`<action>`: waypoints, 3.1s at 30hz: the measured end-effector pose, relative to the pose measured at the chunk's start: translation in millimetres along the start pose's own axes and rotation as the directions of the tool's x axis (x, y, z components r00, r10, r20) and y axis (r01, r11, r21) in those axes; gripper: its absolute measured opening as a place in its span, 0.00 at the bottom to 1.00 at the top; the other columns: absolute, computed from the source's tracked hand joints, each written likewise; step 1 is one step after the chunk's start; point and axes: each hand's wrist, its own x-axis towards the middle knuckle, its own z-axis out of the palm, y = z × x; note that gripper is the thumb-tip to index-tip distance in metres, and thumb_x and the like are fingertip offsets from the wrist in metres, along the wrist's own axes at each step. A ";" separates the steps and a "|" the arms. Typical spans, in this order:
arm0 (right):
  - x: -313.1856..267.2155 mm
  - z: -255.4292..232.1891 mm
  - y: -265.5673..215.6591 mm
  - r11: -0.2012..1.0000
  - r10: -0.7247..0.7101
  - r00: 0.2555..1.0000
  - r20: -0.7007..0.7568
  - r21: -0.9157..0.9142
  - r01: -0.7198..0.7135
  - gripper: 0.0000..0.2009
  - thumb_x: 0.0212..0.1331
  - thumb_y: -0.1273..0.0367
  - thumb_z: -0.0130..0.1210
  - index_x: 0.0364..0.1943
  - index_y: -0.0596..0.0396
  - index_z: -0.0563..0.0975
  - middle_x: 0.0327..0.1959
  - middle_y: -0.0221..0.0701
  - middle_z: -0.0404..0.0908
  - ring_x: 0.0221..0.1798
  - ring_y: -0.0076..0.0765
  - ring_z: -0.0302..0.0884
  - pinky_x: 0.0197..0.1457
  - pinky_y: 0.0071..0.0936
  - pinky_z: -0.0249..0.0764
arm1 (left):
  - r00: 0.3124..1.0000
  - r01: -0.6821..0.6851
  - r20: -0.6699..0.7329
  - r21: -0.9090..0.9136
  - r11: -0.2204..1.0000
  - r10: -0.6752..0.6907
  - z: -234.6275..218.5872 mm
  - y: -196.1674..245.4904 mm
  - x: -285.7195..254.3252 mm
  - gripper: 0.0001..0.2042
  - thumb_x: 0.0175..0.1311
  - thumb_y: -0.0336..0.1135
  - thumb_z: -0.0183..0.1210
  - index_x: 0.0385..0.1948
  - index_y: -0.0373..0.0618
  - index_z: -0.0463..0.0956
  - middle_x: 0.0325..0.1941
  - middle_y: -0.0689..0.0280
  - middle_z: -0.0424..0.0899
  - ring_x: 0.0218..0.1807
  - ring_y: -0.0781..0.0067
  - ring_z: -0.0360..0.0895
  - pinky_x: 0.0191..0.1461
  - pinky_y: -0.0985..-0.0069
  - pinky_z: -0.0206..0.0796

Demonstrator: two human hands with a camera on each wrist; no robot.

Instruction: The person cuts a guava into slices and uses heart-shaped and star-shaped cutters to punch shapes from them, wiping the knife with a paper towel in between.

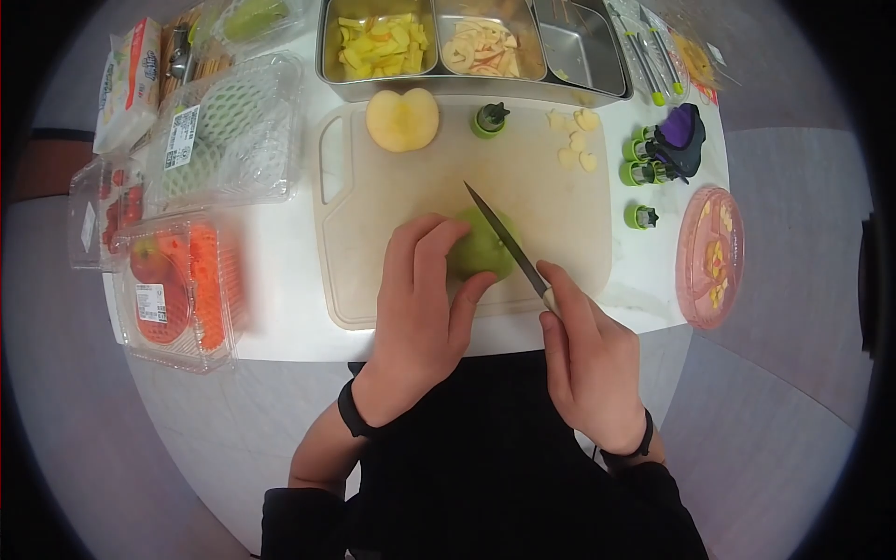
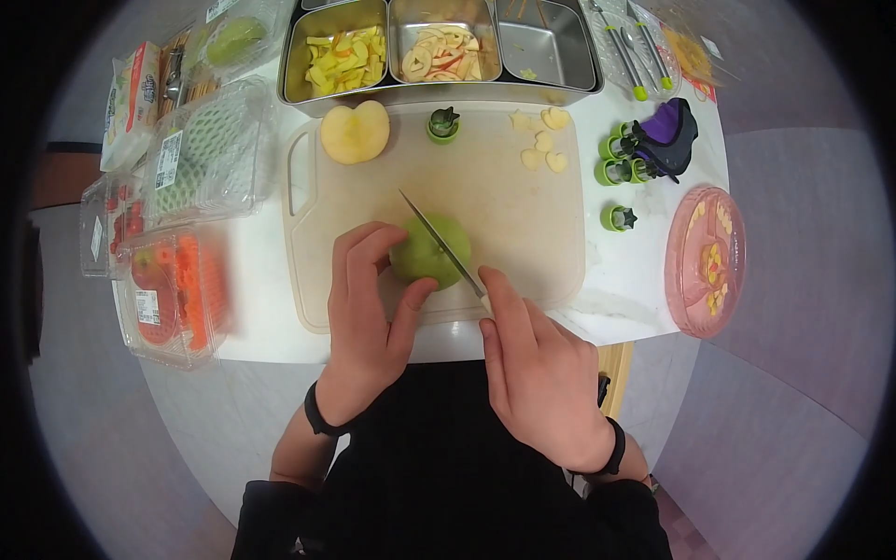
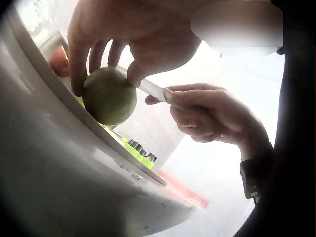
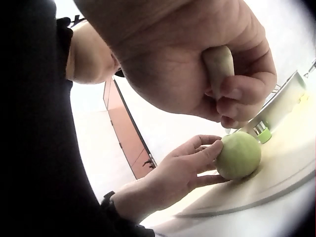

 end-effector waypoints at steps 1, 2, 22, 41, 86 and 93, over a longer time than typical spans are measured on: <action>0.1 0.1 0.6 1.000 -0.003 1.000 -0.007 -0.002 0.002 0.23 0.73 0.74 0.57 0.71 0.55 0.73 0.39 0.40 0.86 0.31 0.53 0.85 0.34 0.42 0.80 | 1.000 -0.006 0.004 0.011 1.000 0.006 -0.6 0.0 0.0 0.24 0.66 0.22 0.69 0.63 0.37 0.72 0.64 0.49 0.74 0.60 0.46 0.79 0.61 0.62 0.78; 0.1 0.7 1.5 1.000 -0.006 1.000 -0.014 -0.004 0.006 0.23 0.73 0.73 0.57 0.71 0.55 0.73 0.38 0.40 0.86 0.31 0.53 0.85 0.34 0.42 0.80 | 1.000 -0.013 0.007 0.022 1.000 0.012 -1.2 -0.2 0.0 0.24 0.66 0.22 0.69 0.63 0.37 0.72 0.64 0.49 0.74 0.60 0.46 0.79 0.61 0.61 0.77; -2.4 4.7 1.1 0.993 0.046 0.999 -0.004 0.108 -0.045 0.22 0.72 0.77 0.54 0.69 0.57 0.75 0.37 0.50 0.85 0.34 0.62 0.85 0.39 0.45 0.79 | 1.000 0.003 0.028 0.058 0.998 -0.005 -0.7 -1.5 -2.2 0.22 0.70 0.24 0.65 0.64 0.37 0.71 0.67 0.48 0.73 0.63 0.46 0.77 0.63 0.60 0.77; -2.1 12.0 10.2 0.998 -0.036 0.999 -0.041 0.050 0.038 0.24 0.72 0.74 0.59 0.70 0.56 0.72 0.38 0.40 0.85 0.32 0.52 0.86 0.32 0.43 0.80 | 0.999 -0.025 0.030 0.101 0.995 0.022 -0.9 -1.4 -0.5 0.22 0.70 0.25 0.65 0.64 0.37 0.71 0.67 0.47 0.74 0.63 0.45 0.77 0.62 0.59 0.76; 0.4 14.5 29.5 0.963 0.114 0.993 -0.021 0.249 -0.105 0.22 0.77 0.74 0.53 0.72 0.58 0.72 0.44 0.52 0.87 0.37 0.62 0.88 0.39 0.46 0.82 | 0.995 0.073 0.066 0.034 0.997 -0.075 3.8 3.3 3.3 0.40 0.54 0.31 0.83 0.68 0.40 0.68 0.71 0.53 0.79 0.66 0.53 0.81 0.65 0.62 0.75; -4.3 11.7 30.1 0.967 0.035 0.995 -0.091 0.255 -0.010 0.26 0.70 0.78 0.55 0.72 0.60 0.72 0.45 0.52 0.87 0.36 0.59 0.88 0.40 0.43 0.82 | 0.993 0.119 0.027 -0.047 0.992 -0.118 12.1 0.3 2.7 0.38 0.54 0.31 0.83 0.66 0.41 0.69 0.71 0.54 0.78 0.65 0.54 0.81 0.64 0.62 0.77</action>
